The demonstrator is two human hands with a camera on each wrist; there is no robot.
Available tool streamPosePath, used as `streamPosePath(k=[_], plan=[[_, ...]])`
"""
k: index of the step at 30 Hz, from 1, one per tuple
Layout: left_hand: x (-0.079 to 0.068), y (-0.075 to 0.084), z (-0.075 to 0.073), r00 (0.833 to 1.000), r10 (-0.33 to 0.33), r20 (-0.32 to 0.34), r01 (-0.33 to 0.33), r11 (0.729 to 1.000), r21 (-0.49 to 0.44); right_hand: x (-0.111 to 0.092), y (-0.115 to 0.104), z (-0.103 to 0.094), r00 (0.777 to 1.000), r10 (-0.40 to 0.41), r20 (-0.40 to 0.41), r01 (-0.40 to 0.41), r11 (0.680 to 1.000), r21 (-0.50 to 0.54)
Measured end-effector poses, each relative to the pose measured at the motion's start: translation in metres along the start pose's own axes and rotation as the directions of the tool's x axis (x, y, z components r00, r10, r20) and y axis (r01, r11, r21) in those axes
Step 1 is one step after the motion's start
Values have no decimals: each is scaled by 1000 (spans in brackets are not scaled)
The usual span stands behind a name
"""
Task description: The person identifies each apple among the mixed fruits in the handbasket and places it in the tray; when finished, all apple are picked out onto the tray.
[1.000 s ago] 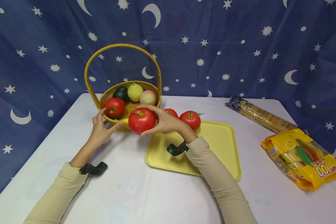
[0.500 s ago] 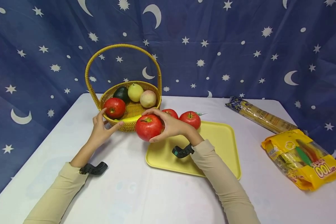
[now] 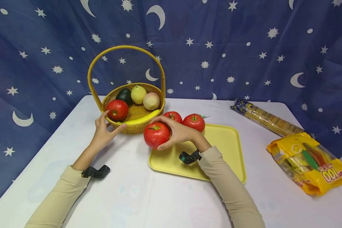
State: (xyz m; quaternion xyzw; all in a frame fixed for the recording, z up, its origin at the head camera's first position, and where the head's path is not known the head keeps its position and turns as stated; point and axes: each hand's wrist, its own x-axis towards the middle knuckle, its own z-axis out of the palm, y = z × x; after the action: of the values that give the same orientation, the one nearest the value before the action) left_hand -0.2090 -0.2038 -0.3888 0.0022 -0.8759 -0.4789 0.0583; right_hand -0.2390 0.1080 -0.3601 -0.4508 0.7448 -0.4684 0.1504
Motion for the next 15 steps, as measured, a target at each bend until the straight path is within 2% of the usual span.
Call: streamPosePath(k=[10,15], plan=[[-1,-1,0,1000,-9,10,9,1000,-3,-7,6,-3,998,27,60,-30,998,54],[0,0,0,1000,-2,3,2,1000,5,-9,6,-7,995,51,90,-54,998,36]])
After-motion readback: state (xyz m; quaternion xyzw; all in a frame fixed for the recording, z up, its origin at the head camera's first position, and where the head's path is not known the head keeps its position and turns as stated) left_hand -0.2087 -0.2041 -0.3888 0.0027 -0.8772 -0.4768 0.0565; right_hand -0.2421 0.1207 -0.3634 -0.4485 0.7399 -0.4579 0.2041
